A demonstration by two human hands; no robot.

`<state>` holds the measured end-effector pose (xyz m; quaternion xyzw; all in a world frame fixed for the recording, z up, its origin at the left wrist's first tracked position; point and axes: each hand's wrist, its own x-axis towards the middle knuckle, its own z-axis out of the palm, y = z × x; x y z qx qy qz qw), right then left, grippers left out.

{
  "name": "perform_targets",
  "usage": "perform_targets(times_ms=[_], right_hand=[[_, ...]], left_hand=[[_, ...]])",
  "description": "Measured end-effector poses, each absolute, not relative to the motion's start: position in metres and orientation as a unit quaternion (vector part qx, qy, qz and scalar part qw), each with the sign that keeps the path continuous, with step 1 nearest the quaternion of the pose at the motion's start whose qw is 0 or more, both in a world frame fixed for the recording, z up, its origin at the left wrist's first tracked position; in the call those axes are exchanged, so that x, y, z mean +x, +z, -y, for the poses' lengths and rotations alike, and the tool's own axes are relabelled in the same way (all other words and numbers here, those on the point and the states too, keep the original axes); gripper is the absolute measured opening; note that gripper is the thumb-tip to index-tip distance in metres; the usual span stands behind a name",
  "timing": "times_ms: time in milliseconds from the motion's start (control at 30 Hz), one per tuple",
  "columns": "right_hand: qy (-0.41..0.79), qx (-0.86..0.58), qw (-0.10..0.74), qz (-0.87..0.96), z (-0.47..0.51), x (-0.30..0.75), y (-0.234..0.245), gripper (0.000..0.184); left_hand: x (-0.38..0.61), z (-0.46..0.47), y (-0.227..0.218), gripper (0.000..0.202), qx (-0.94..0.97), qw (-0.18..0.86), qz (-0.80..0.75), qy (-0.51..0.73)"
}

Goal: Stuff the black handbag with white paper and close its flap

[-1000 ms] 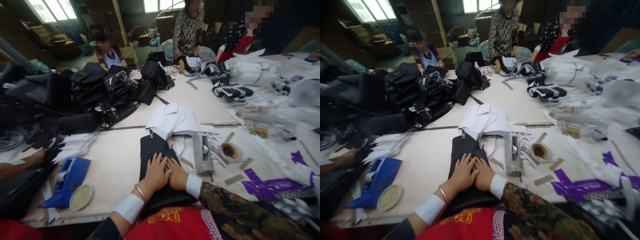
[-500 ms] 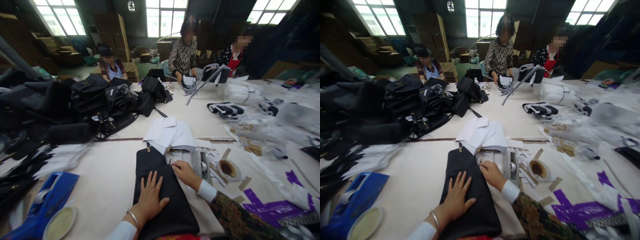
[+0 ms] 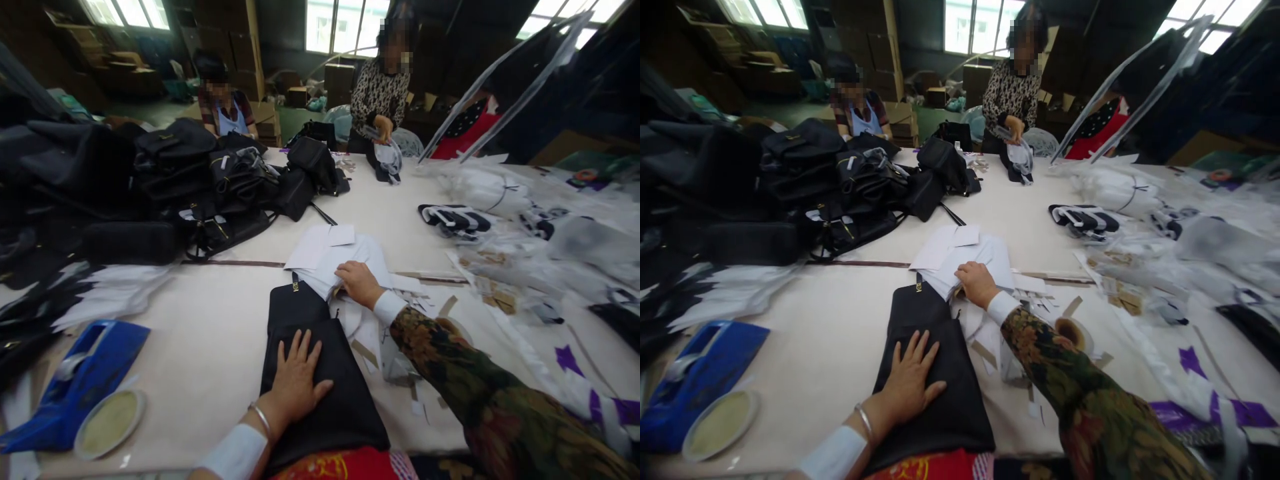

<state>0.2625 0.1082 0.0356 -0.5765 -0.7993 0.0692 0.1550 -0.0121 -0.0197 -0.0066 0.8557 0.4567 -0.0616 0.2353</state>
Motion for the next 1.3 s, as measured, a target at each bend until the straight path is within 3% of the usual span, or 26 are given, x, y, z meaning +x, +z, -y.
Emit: perform_targets(times_ms=[233,567,667,733,800,867,967,1100,1300], right_hand=[[0.055,-0.549,0.133,0.823,-0.121,0.258,0.032,0.018],[-0.024,-0.611,0.253,0.75,-0.085,0.276,0.061,0.022],[-0.038,-0.555,0.294,0.777,-0.037,0.249,0.073,0.018],[-0.022,-0.507,0.317,0.801,-0.003,0.22,0.074,0.015],[0.021,-0.486,0.313,0.816,0.026,0.191,0.068,0.013],[0.068,-0.477,0.284,0.829,0.047,0.168,0.06,0.012],[0.126,-0.453,0.245,0.848,0.067,0.149,0.046,0.011],[0.189,-0.433,0.224,0.852,0.08,0.136,0.038,0.01],[0.247,-0.386,0.274,0.845,0.063,0.142,0.05,0.02]], left_hand=[[-0.014,0.019,-0.007,0.084,0.859,0.235,-0.453,-0.047],[-0.016,0.018,0.003,0.073,0.849,0.264,-0.458,-0.014],[-0.015,0.014,0.016,0.063,0.809,0.353,-0.464,0.074],[-0.014,0.008,0.024,0.063,0.722,0.486,-0.464,0.165],[-0.012,0.002,0.028,0.069,0.579,0.63,-0.455,0.246],[-0.011,-0.004,0.027,0.069,0.443,0.699,-0.485,0.283],[-0.012,-0.008,0.02,0.055,0.366,0.668,-0.587,0.273],[-0.02,-0.006,0.008,0.049,0.405,0.598,-0.644,0.254],[-0.05,-0.014,0.005,0.047,0.519,0.44,-0.703,0.206]])
